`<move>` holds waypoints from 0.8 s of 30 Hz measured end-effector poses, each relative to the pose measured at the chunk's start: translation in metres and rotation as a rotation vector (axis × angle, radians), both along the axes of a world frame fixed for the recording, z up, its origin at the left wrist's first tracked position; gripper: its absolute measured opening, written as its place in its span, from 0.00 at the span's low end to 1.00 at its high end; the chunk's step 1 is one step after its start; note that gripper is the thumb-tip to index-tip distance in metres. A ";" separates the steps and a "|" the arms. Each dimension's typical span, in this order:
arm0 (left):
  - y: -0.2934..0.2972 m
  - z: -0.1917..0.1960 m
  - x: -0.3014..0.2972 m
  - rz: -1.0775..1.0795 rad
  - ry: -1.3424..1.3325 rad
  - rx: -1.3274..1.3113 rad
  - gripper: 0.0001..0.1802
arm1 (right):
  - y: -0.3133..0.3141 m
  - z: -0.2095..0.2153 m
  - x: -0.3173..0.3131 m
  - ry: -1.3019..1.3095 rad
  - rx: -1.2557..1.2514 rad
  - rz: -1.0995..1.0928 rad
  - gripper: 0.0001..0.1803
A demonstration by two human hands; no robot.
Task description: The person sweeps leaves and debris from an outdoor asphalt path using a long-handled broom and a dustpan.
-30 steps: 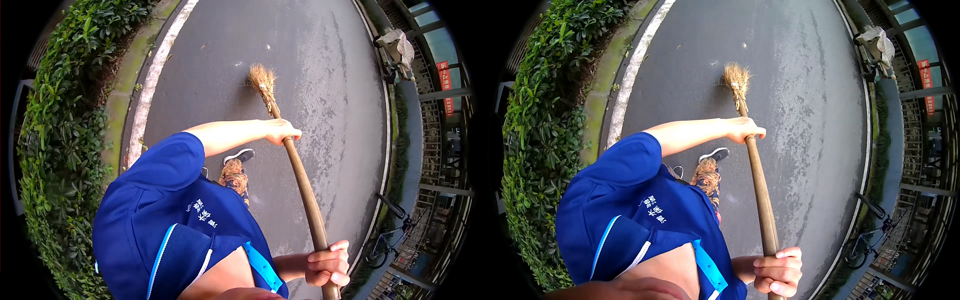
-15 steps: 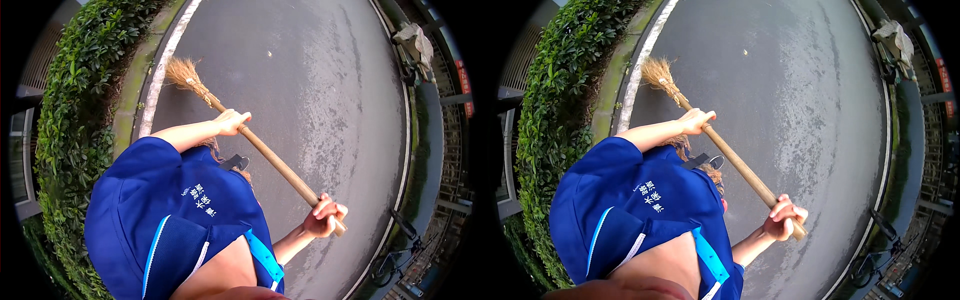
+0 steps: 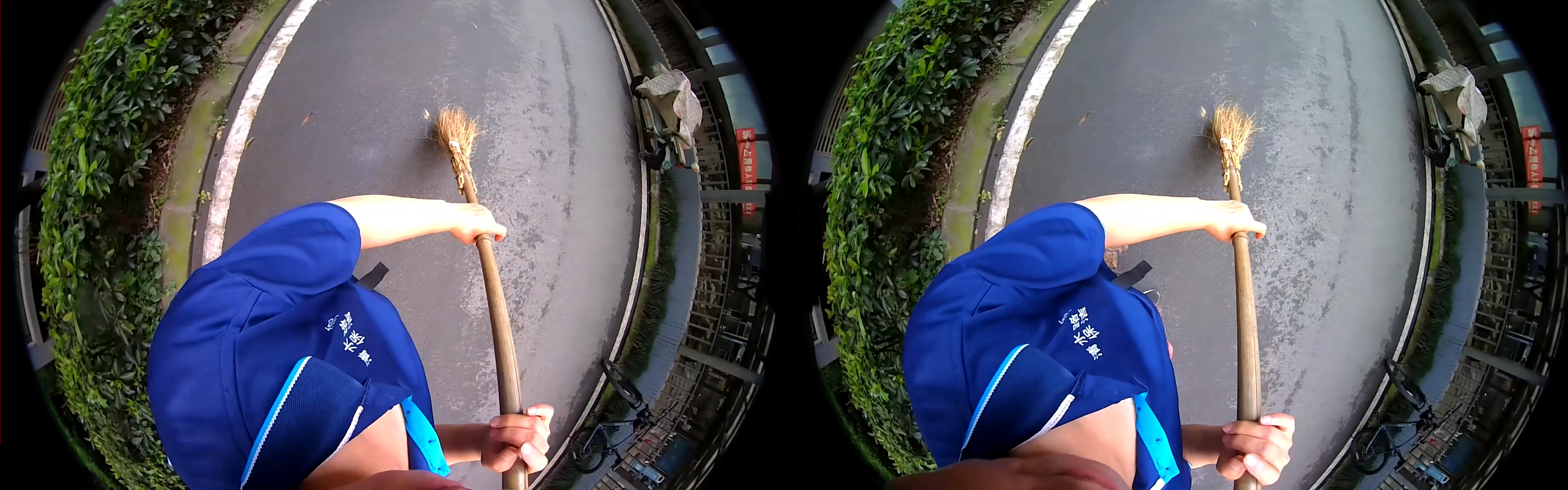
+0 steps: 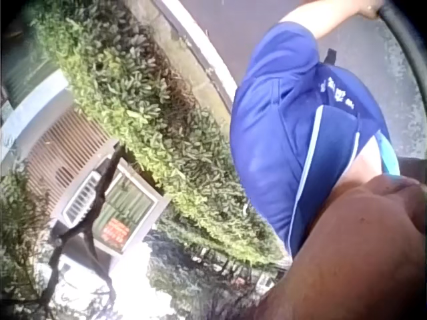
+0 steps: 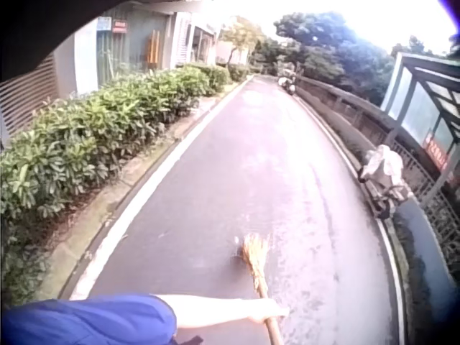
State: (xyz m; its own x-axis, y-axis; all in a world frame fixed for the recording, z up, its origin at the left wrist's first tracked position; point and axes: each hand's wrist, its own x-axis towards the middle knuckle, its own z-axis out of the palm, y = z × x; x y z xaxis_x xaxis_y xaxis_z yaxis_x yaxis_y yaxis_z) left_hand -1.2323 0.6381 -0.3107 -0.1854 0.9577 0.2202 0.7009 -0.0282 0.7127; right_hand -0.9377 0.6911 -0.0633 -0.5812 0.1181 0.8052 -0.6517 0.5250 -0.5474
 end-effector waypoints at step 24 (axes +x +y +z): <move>-0.289 0.058 -0.189 1.061 0.214 -0.073 0.13 | -0.046 -0.032 -0.310 -0.059 -0.428 0.737 0.15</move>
